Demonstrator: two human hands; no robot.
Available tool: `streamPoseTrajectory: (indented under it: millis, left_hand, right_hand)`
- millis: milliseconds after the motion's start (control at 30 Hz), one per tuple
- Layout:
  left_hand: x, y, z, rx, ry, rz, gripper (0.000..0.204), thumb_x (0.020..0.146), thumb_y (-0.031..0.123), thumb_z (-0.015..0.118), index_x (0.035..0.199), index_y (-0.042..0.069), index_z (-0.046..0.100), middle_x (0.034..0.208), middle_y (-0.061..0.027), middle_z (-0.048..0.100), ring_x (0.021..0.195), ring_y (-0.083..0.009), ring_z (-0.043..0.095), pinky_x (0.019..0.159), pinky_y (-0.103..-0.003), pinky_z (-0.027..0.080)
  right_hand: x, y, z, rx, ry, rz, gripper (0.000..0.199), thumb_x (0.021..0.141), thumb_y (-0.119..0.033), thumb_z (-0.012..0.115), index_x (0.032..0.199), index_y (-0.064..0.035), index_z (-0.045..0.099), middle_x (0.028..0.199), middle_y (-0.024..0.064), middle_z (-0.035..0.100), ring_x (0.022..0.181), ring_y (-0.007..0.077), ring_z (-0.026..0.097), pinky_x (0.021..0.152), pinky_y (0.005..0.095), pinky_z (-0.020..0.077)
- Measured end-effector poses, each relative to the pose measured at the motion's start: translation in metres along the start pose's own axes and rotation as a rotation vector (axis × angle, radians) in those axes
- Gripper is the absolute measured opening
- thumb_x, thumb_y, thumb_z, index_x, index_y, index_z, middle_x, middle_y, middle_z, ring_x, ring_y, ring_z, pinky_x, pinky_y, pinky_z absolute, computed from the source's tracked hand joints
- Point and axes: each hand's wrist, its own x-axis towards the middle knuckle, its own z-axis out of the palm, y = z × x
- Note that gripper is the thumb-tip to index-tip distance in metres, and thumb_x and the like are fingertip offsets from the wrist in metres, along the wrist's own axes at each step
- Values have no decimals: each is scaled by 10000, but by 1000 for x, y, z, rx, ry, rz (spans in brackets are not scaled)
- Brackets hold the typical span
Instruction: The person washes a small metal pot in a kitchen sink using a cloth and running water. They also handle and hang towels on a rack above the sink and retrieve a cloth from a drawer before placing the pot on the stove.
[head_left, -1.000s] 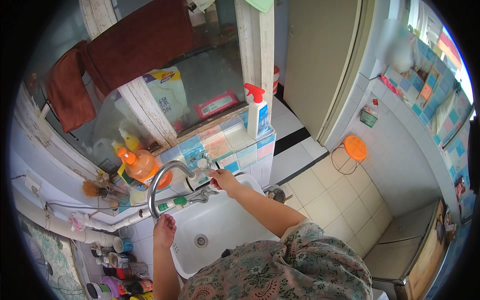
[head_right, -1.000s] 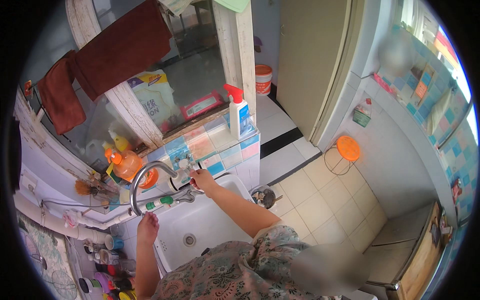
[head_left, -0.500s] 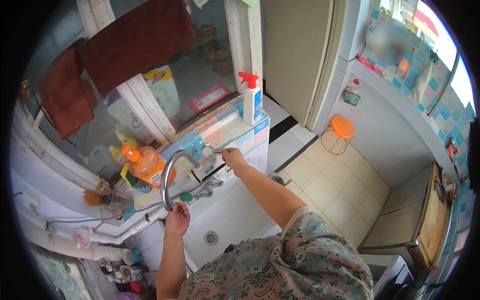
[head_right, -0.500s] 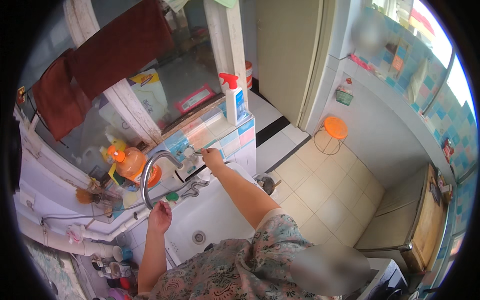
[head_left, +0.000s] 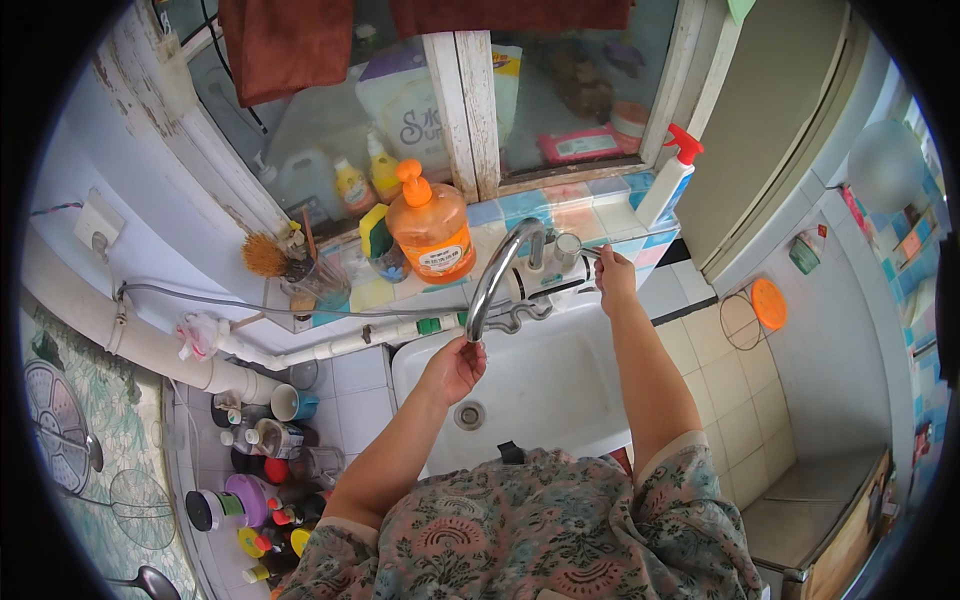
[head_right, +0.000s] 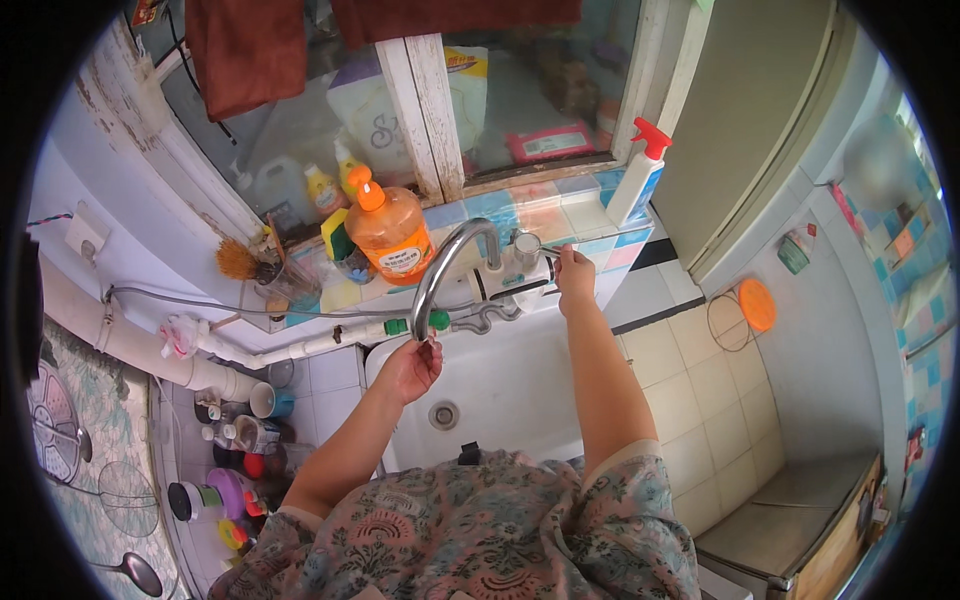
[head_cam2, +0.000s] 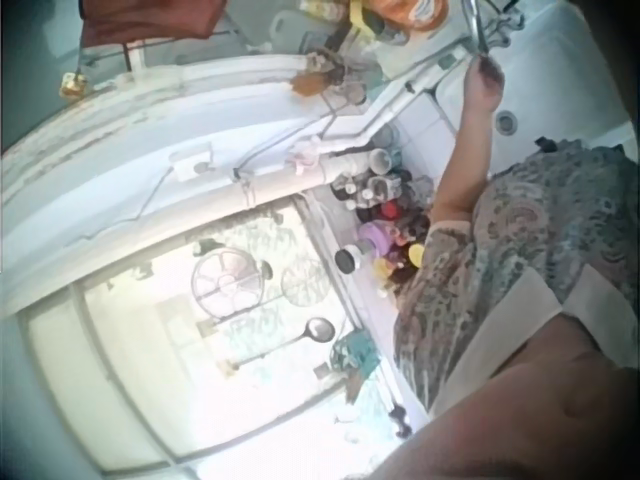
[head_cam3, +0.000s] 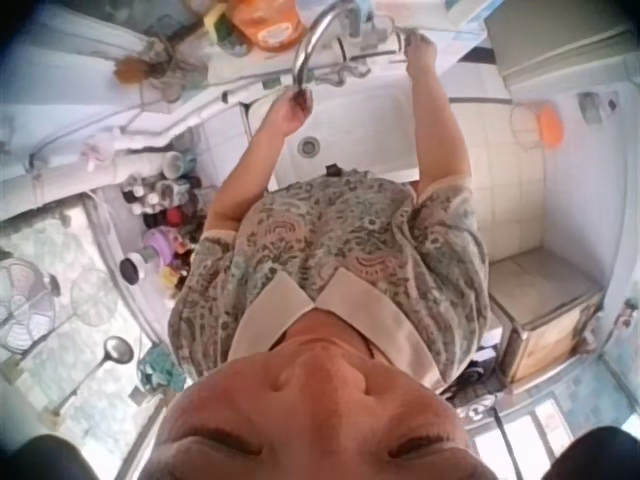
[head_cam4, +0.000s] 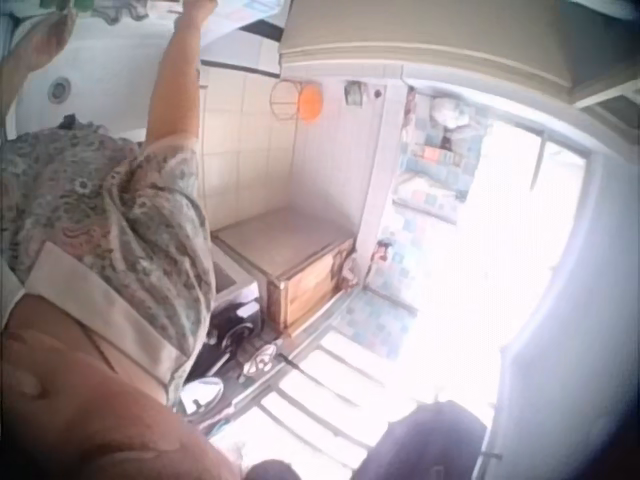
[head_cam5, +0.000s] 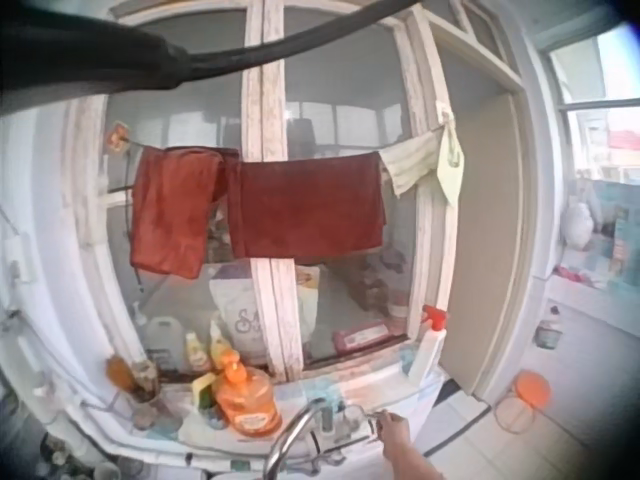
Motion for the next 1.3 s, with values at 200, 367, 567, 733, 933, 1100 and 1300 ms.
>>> streamPoseTrajectory:
  millis: [200,367,567,733,933,1100,1300]
  left_hand:
    - [1,-14,9,-23,18,-12,138,899,190,518,815,86,555,761,-16,580,664,-118,585,599,-237,517]
    - [8,-9,9,-98,-166,109,195,922,171,448,864,28,568,859,-68,611,779,-187,615,688,-287,542]
    - [-25,-14,83,-320,-148,310,289,934,171,370,1011,-55,533,997,-164,609,945,-264,586,853,-377,505]
    - [23,-11,23,403,-24,544,282,931,215,433,918,-30,573,873,-113,629,817,-207,603,753,-297,495]
    - [-23,-38,33,1854,-349,1138,249,861,184,468,716,42,612,767,-85,627,739,-253,578,783,-347,430]
    - [-19,5,19,1752,-195,360,344,864,356,482,898,57,648,875,-85,652,825,-244,610,771,-362,462]
    - [13,11,-36,1164,-29,179,402,916,435,397,1018,104,600,914,-53,619,783,-160,606,647,-315,522]
  right_hand:
    - [-30,50,28,406,267,62,240,911,-268,489,991,-43,516,639,8,457,491,91,399,422,226,326]
    - [-112,128,97,554,-498,542,356,939,-381,425,972,-62,577,857,34,610,785,155,579,777,275,464]
    - [-149,97,123,1072,-444,681,270,915,-379,449,976,-145,569,896,33,613,784,175,581,770,295,471]
    - [-157,112,132,935,-473,651,239,886,-347,483,965,-142,578,906,53,616,790,206,587,750,322,480]
    - [-152,131,106,-239,-590,94,208,852,-308,524,952,-138,589,919,78,619,798,242,594,725,355,490]
    - [-139,154,104,-1094,-722,-923,189,823,-276,558,941,-134,598,929,98,622,804,272,600,704,382,499]
    - [-165,94,114,-1319,-845,-329,179,775,-217,585,842,-56,629,978,169,622,886,298,600,736,418,483]
